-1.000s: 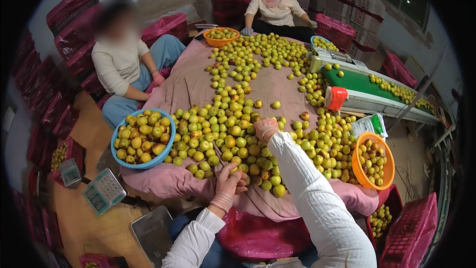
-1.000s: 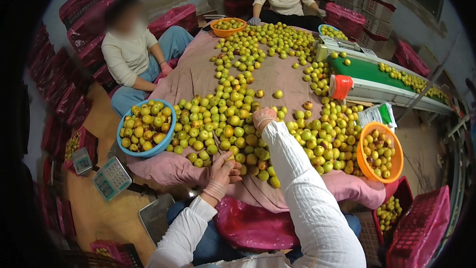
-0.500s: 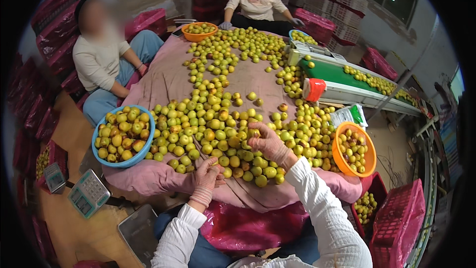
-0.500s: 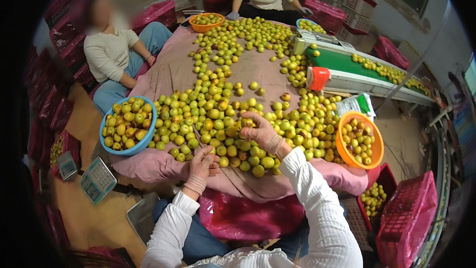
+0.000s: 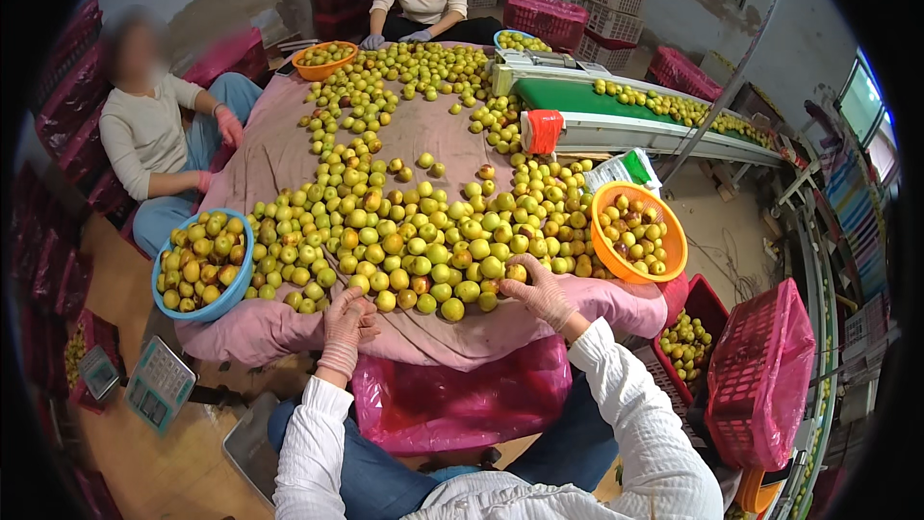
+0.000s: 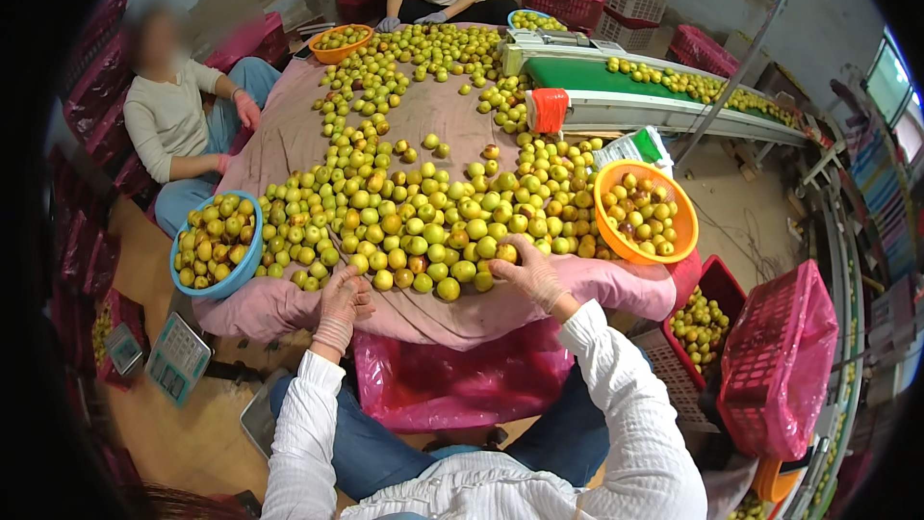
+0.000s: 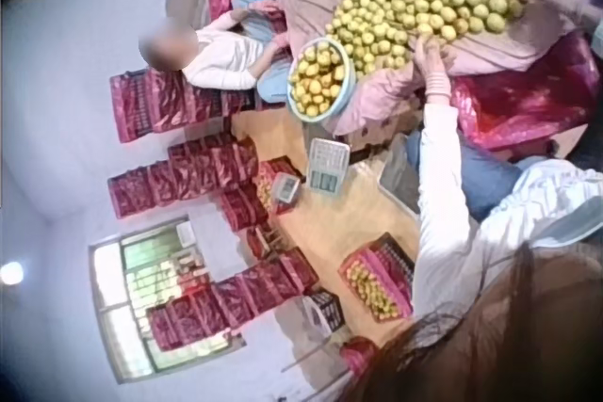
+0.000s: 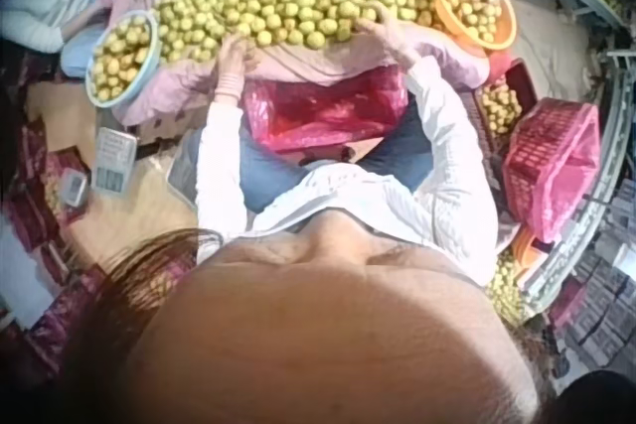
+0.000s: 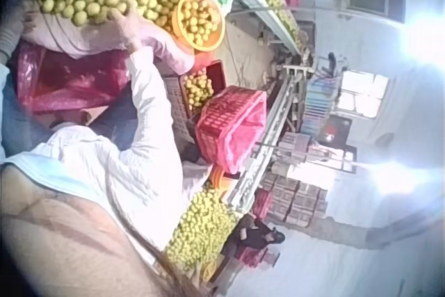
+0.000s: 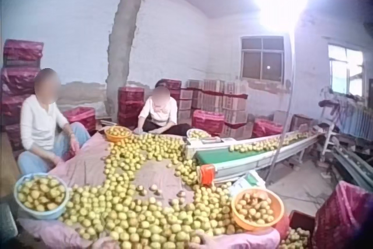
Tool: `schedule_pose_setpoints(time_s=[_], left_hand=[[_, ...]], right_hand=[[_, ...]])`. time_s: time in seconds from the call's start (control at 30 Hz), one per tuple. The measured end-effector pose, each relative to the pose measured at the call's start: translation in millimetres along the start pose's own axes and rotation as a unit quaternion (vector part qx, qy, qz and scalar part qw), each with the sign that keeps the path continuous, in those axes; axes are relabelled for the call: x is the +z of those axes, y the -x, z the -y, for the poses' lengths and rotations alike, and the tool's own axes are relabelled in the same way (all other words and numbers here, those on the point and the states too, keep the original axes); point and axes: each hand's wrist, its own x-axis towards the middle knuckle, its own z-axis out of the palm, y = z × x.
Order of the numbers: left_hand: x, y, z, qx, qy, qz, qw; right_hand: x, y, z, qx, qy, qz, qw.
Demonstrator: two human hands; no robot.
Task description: The person sorts green plums from a large pile on a table into pink crates and bowls. They pick up individual plums, inspect them, and place them into containers while seated on the floor.
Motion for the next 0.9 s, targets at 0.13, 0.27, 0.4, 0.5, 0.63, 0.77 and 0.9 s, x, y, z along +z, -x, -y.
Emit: schedule_pose_setpoints(time_s=[0.13,0.27,0.4,0.5,0.63,0.77,0.9], left_hand=[[-3,3,7,0.002,0.023,0.014,1.0],[12,30,8,-0.007,0.017,-0.002,1.0],[22,63,15,-0.015,-0.023,-0.006,1.0],[37,80,19,-0.013,-0.026,-0.002,1.0],[44,102,20,-0.018,-0.026,-0.021,0.999],[38,110,23,-0.002,-0.04,-0.017,0.999],[22,116,31,0.005,-0.046,-0.01,0.999]], right_hand=[[-26,-1,-41,-0.041,0.242,-0.057,0.968],[-37,17,-25,-0.009,0.351,-0.097,0.931],[-11,14,8,-0.179,0.38,-0.096,0.902],[23,-25,9,-0.335,0.455,-0.118,0.816],[62,-71,25,-0.197,0.602,0.019,0.774],[59,-68,25,-0.212,0.552,-0.001,0.806],[-6,7,20,-0.231,0.264,-0.08,0.933]])
